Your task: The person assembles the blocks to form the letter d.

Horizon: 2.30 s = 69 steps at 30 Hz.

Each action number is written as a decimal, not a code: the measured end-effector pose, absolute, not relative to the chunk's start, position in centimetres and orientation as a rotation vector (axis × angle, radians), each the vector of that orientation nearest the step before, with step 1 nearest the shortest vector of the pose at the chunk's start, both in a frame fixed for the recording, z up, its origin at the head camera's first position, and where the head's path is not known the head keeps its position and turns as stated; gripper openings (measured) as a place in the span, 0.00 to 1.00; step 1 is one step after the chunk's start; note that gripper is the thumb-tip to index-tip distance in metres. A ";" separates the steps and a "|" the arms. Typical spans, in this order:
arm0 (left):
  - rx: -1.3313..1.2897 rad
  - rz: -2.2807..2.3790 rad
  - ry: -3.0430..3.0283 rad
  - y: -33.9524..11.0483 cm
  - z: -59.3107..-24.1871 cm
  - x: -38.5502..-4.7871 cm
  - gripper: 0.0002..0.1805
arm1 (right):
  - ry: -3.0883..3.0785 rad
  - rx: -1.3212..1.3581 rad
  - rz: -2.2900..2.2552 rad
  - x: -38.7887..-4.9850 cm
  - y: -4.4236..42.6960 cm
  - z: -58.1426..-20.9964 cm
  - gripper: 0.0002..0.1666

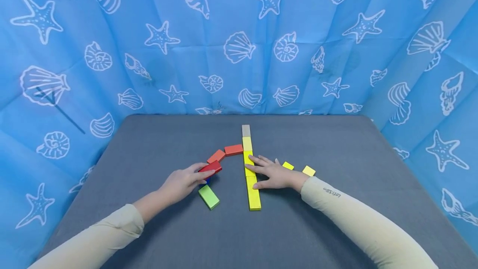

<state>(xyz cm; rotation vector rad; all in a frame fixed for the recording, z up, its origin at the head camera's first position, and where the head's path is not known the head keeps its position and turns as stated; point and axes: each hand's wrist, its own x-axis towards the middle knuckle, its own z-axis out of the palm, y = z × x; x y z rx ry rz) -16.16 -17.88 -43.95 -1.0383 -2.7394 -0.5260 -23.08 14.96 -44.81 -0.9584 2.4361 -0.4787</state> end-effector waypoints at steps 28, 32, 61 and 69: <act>-1.708 -0.375 -2.758 -14.9 -45.1 -13.2 0.25 | 2.450 -0.946 -0.449 -23.1 14.9 -44.8 0.44; -1.688 -0.292 -2.776 -14.5 -44.9 -12.9 0.26 | 2.456 -0.947 -0.442 -23.1 14.8 -44.8 0.44; -1.509 0.132 -2.776 -12.9 -45.0 -9.8 0.25 | 2.445 -0.946 -0.448 -23.1 14.8 -44.7 0.45; -1.463 0.068 -2.735 -12.3 -45.5 -9.2 0.22 | 2.451 -0.936 -0.438 -23.1 14.7 -44.7 0.45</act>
